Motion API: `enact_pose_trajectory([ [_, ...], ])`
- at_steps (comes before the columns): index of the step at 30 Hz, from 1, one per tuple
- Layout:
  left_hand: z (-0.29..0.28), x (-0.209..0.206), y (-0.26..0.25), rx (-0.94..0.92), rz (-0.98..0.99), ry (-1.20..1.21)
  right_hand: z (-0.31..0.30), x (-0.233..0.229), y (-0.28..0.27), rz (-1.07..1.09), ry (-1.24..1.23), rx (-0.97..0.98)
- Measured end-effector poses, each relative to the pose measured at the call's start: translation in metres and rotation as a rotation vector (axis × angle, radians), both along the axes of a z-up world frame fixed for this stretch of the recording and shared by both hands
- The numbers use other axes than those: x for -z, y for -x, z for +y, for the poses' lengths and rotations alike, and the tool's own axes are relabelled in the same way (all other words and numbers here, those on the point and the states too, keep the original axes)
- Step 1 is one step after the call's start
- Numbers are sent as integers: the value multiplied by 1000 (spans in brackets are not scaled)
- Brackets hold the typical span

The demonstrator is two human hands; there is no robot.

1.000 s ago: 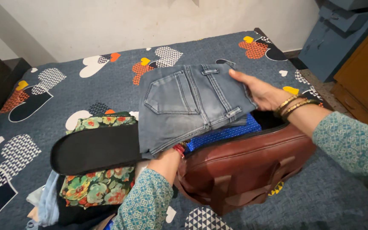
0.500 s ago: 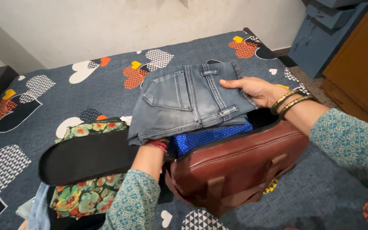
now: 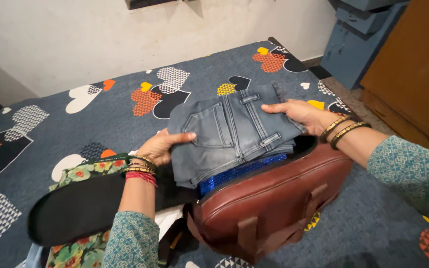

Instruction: The person unzips a brown suitcase on a bed and removes folded clothes one by one, placing them on the bed. Items include jeans, a blue polka-dotted cloth, a black cloth, a yellow cloth, light blue pants, and a dark garment.

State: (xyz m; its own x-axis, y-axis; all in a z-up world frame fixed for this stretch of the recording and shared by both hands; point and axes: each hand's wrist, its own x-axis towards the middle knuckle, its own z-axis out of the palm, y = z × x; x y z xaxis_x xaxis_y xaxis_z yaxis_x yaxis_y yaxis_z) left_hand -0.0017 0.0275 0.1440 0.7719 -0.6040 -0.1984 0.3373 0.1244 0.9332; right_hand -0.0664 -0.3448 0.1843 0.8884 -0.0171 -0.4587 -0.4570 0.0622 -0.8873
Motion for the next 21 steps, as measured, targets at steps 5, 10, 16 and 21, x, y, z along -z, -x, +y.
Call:
enact_pose_trajectory([
  [5,-11,2,-7,-27,14,-98,-15,11,-1,-20,-3,-35],
  [10,-34,5,-10,-77,-82,-93,-35,8,8,-40,-57,-30],
  [16,-83,6,-7,-80,-173,-67,-69,1,37,-14,-86,82],
  [21,-123,2,-2,-50,-191,-57,-105,10,52,-47,-99,101],
])
